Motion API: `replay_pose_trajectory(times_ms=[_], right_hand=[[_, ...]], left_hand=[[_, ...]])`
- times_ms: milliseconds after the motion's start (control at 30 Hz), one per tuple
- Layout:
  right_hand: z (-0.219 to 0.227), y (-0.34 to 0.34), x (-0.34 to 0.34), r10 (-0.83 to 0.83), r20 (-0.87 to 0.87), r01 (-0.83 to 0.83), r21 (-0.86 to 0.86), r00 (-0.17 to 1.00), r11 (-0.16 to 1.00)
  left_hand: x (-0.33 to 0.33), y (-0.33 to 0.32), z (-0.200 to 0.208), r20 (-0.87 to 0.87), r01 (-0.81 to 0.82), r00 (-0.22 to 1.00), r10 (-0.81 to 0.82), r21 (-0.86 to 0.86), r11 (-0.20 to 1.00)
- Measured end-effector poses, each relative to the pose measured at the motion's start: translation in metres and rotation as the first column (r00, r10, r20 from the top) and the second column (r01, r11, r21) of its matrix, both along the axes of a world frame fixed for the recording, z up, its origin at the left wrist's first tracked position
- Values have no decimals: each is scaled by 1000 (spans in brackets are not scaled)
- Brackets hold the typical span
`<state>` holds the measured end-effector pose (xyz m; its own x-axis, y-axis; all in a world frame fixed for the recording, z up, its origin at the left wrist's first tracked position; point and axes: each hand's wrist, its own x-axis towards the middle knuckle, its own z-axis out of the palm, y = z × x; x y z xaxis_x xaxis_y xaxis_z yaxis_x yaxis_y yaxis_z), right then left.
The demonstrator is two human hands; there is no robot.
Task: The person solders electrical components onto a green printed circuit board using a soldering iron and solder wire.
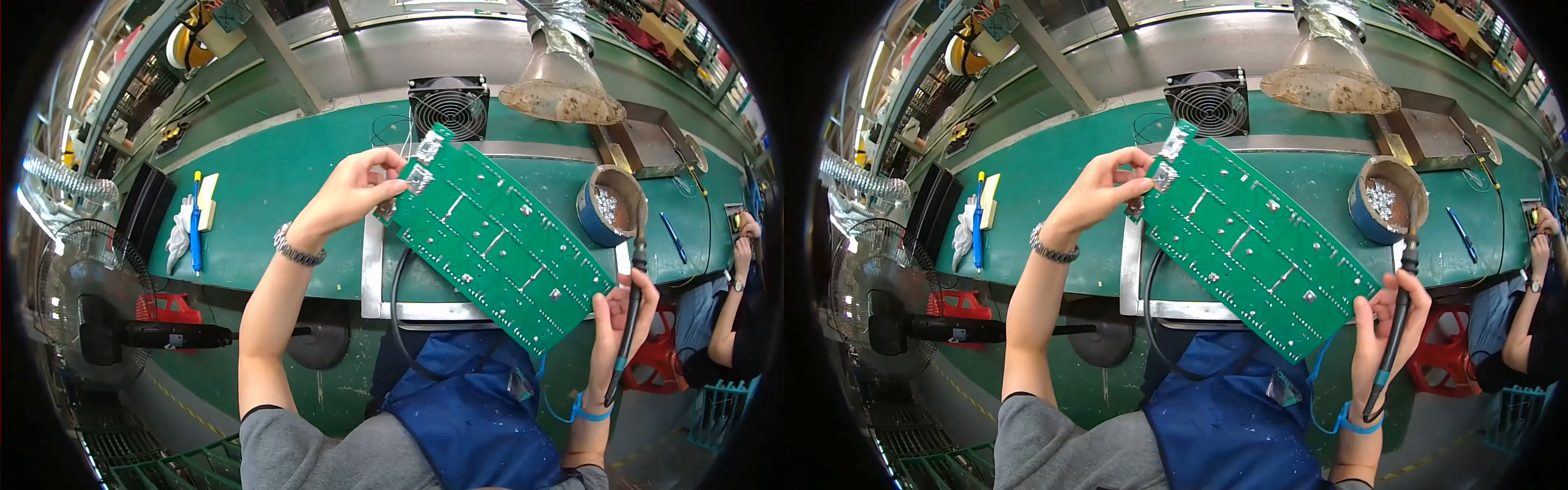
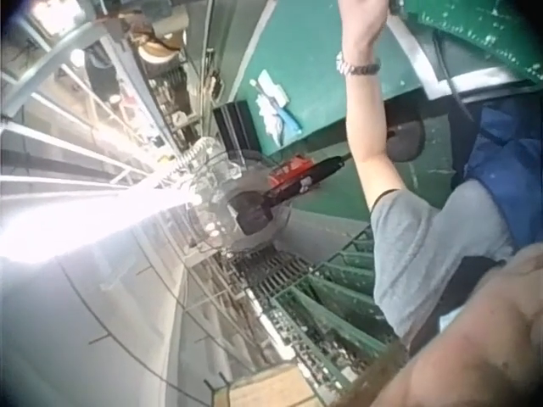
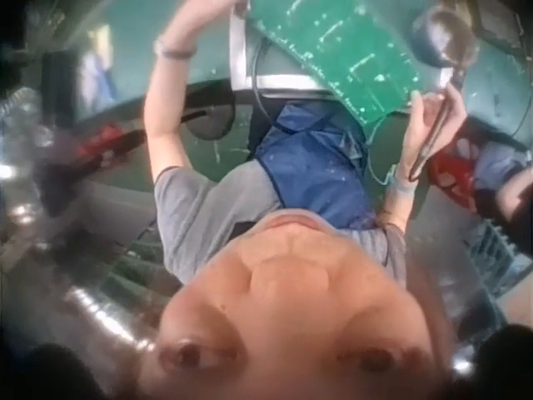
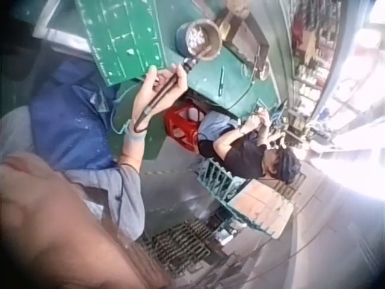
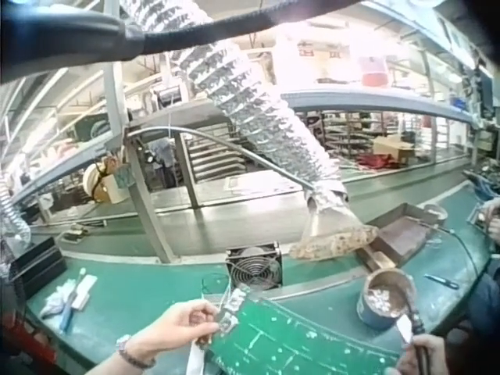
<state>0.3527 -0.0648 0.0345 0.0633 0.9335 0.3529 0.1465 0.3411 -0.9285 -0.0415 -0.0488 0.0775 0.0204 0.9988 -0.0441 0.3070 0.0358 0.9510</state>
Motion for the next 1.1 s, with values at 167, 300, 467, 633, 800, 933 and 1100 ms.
replay_pose_trajectory(times_ms=[167,300,467,633,800,933,1100], right_hand=[[23,34,-12,24,85,-45,253,996,966],[35,61,-20,2,194,-97,482,981,871],[22,65,-20,-75,347,-159,597,935,786],[-3,35,-4,-69,351,-137,529,934,837],[-14,14,-3,32,206,-104,348,978,932],[-21,9,-4,54,89,-79,312,995,947],[-24,11,-7,79,51,-91,283,996,955]], left_hand=[[-4,-28,-9,111,-184,979,169,147,972],[3,-55,-42,91,-311,950,300,389,867],[29,-85,-84,58,-487,854,517,441,754],[39,-107,-81,-18,-478,836,548,465,745],[37,-116,-85,-114,-413,826,553,545,729],[44,-117,-76,-85,-433,837,541,501,749],[41,-119,-76,-180,-401,816,549,508,763]])
